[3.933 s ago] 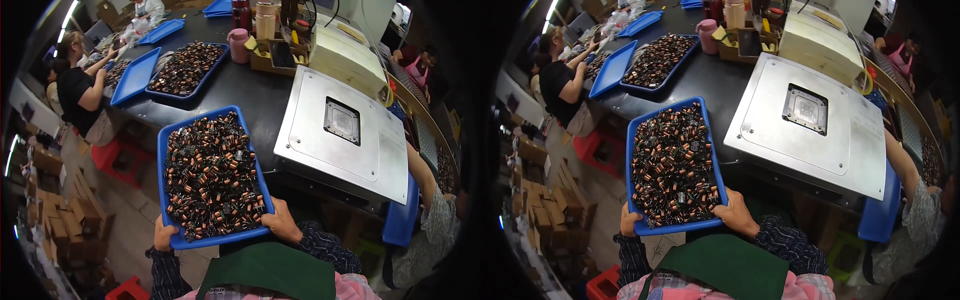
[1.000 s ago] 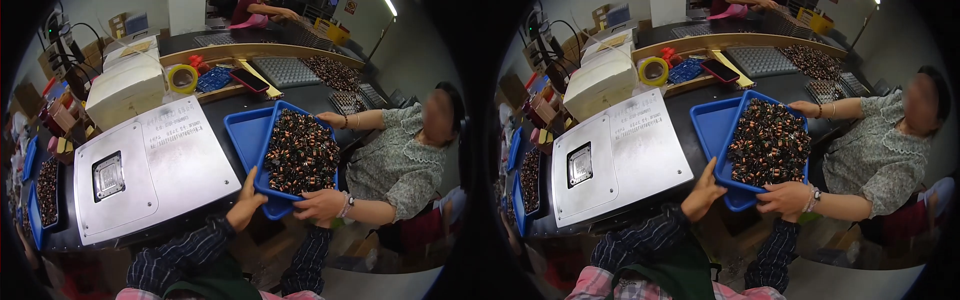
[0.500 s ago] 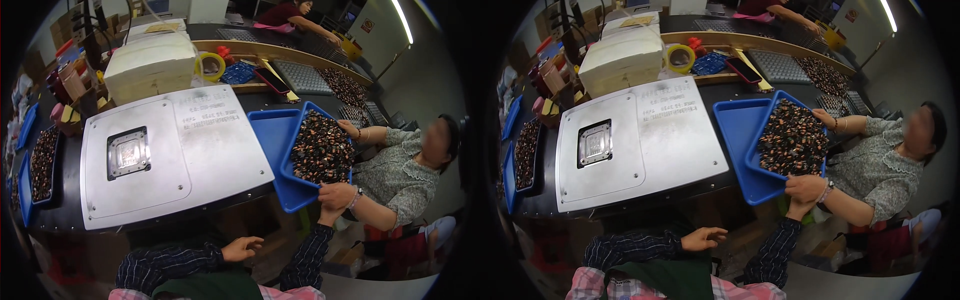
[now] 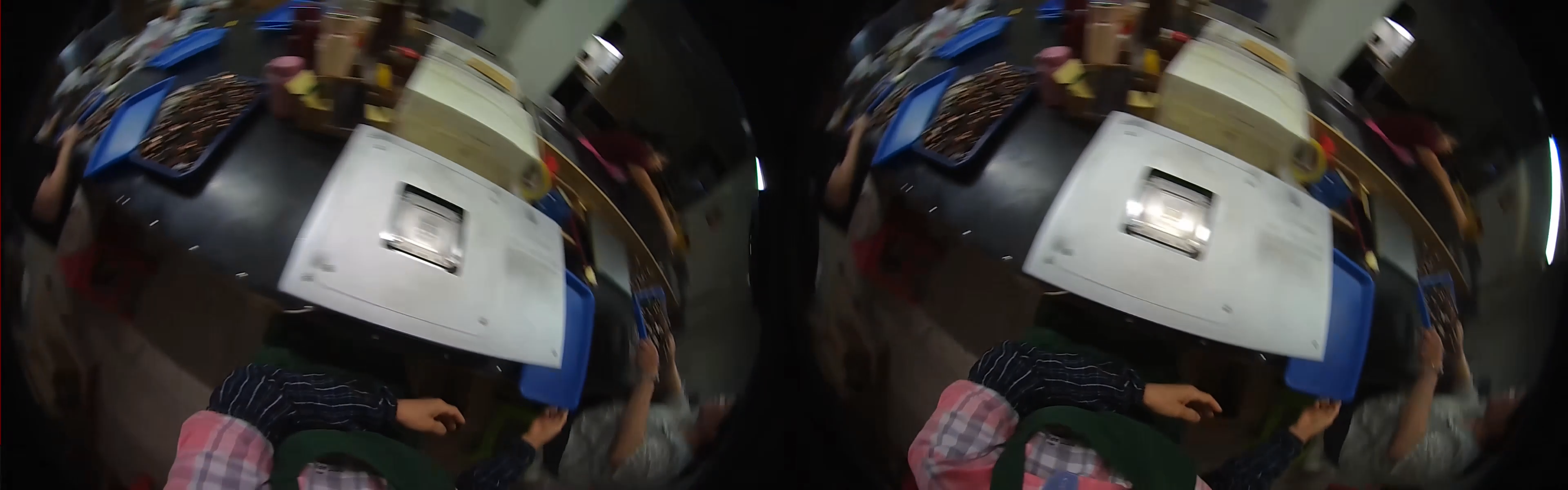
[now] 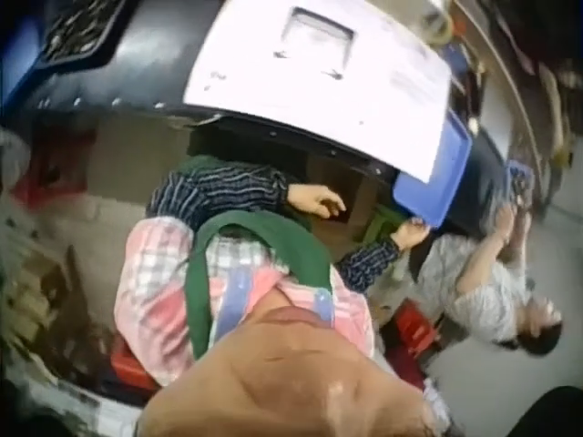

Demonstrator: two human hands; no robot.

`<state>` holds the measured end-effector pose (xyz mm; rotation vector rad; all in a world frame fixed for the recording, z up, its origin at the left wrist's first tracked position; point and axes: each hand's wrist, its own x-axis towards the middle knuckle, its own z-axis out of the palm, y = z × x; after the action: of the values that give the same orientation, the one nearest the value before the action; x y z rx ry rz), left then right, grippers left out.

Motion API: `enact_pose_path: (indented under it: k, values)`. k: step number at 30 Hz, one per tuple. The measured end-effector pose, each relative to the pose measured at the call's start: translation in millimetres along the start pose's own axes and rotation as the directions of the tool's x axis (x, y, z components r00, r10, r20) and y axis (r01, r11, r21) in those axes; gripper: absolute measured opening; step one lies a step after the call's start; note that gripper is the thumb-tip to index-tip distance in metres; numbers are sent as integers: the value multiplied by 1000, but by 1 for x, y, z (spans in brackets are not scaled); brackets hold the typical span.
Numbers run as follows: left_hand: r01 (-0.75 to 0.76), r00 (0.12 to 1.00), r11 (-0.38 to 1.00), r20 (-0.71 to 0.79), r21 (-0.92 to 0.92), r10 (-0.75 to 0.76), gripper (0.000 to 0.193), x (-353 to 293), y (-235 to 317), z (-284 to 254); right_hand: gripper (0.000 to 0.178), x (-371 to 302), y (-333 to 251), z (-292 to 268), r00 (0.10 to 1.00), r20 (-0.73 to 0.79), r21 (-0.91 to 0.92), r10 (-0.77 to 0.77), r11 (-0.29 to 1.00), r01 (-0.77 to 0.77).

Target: The person sorts and assembles small electronic components by hand, placing them into a metal fixture on a plastic tray.

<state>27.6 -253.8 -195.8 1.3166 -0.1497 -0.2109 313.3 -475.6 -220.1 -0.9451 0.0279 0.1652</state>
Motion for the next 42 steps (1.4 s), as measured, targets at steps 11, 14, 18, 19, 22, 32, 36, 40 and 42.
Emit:
enact_pose_path:
  k: [11, 14, 18, 19, 22, 32, 36, 40, 42]
  values:
    - [-228, 903, 964, -399, -136, 158, 48, -242, 77, -3, 46, -101, 2, 92, 982, -31, -222, 186, 957, -188]
    - [-554, 567, 831, -711, 44, 416, 36, -292, 92, -42, 50, -130, -4, 128, 982, -115, -357, 148, 917, -180]
    - [-634, -137, 723, -960, 274, 244, 32, -315, 115, -111, 36, -79, 9, 84, 979, -154, -581, 133, 789, -199]
    - [-660, -273, 677, -944, 324, 185, 33, -316, 112, -135, 26, -66, 10, 68, 991, -54, -557, 125, 820, -134]
    - [-573, -460, 685, -868, 450, 186, 22, -384, 78, -201, 22, -57, 28, 94, 994, -98, -533, 51, 841, -96]
    - [-541, -504, 800, -862, 258, -63, 13, -403, 110, -279, 39, -37, 13, 86, 987, 28, -384, 159, 913, -137]
    - [-419, -643, 877, -758, 235, -104, 27, -389, 131, -262, 51, -38, 15, 88, 995, -31, -348, 91, 933, -96]
    - [-344, -790, 913, -593, 218, -156, 25, -370, 149, -256, 55, -29, 15, 89, 995, -73, -351, 67, 932, -88]
    - [-327, -812, 915, -567, 239, -142, 24, -358, 152, -253, 40, -28, 6, 99, 989, -148, -348, -15, 937, -38]
